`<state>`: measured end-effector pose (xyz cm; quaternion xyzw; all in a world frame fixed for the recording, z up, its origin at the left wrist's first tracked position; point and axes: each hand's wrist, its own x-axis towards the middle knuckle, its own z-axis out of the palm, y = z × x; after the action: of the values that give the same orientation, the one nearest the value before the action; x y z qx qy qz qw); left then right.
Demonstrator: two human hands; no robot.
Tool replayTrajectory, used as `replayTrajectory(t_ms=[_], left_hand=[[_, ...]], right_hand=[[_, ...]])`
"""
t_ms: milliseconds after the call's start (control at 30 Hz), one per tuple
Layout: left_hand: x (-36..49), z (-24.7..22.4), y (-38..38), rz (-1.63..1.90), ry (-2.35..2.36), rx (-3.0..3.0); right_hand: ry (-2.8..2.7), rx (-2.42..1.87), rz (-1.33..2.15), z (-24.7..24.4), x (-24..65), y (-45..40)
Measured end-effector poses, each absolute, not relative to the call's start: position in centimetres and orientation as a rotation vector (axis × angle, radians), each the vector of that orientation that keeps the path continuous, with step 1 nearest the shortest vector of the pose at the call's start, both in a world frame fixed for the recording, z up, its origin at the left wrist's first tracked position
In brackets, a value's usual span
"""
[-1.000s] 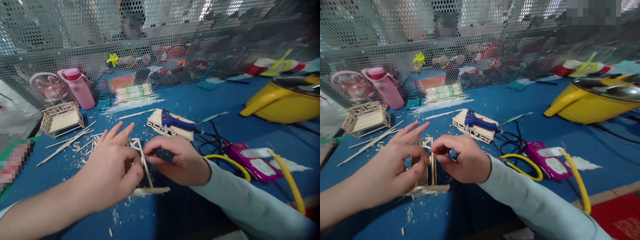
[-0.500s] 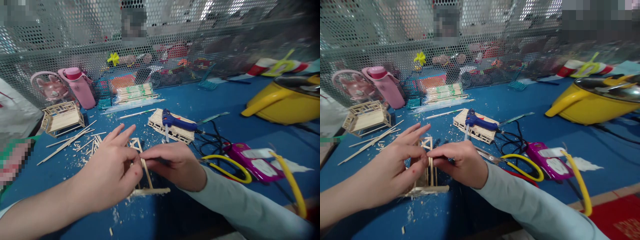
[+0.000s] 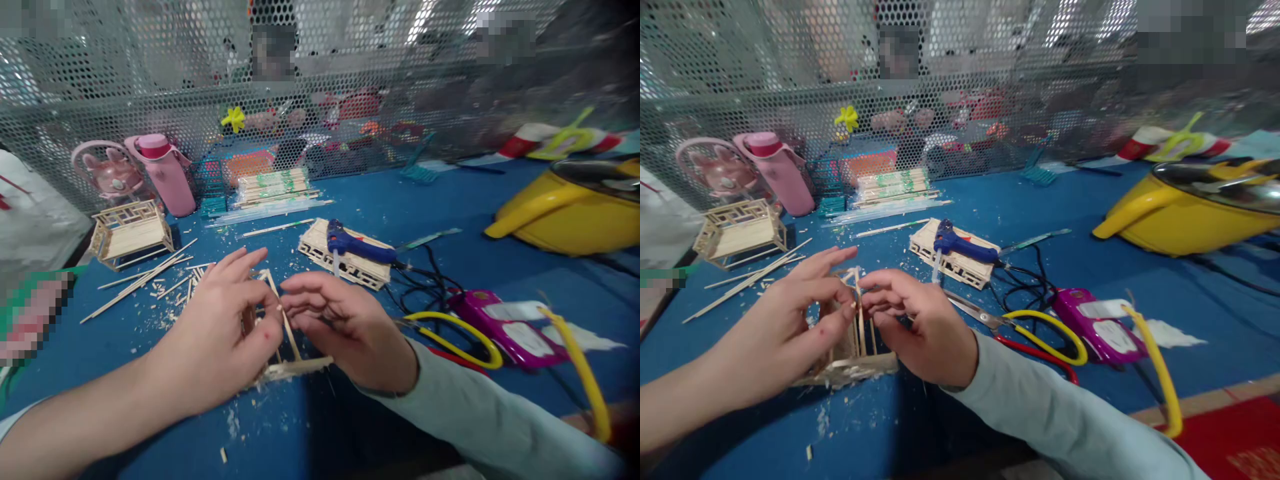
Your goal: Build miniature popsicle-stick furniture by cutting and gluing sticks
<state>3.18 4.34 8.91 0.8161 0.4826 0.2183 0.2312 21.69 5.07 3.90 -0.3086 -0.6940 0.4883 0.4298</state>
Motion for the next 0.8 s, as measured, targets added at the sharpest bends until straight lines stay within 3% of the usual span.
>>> replayTrajectory(t_ms=[100, 233, 367, 567, 700, 800], left_hand=[[2.6, 9.0, 4.5, 0.749, 1.356, 2.109], [1.4, 8.1, 4.9, 0.856, 1.323, 1.792], [0.5, 7.4, 4.3, 0.955, 1.128, 1.444], [-1.4, 8.4, 0.6, 1.353, 0.924, 1.249], [-3.0, 6.5, -1.9, 1.697, 1.071, 1.200], [-3.2, 4.0, -3.7, 1.748, 1.160, 1.129]], right_hand=[[-1.485, -0.793, 1.543, 3.8, 22.2, 4.5], [-1.643, -0.871, 1.561, 3.4, 22.8, 3.5], [-2.069, -0.954, 1.204, 3.3, 23.2, 3.0], [-2.436, -0.605, 0.568, 7.6, 23.9, 5.2], [-2.693, -0.439, 0.029, 9.0, 22.9, 8.3], [-2.853, -0.376, -0.277, 7.9, 21.7, 10.3]])
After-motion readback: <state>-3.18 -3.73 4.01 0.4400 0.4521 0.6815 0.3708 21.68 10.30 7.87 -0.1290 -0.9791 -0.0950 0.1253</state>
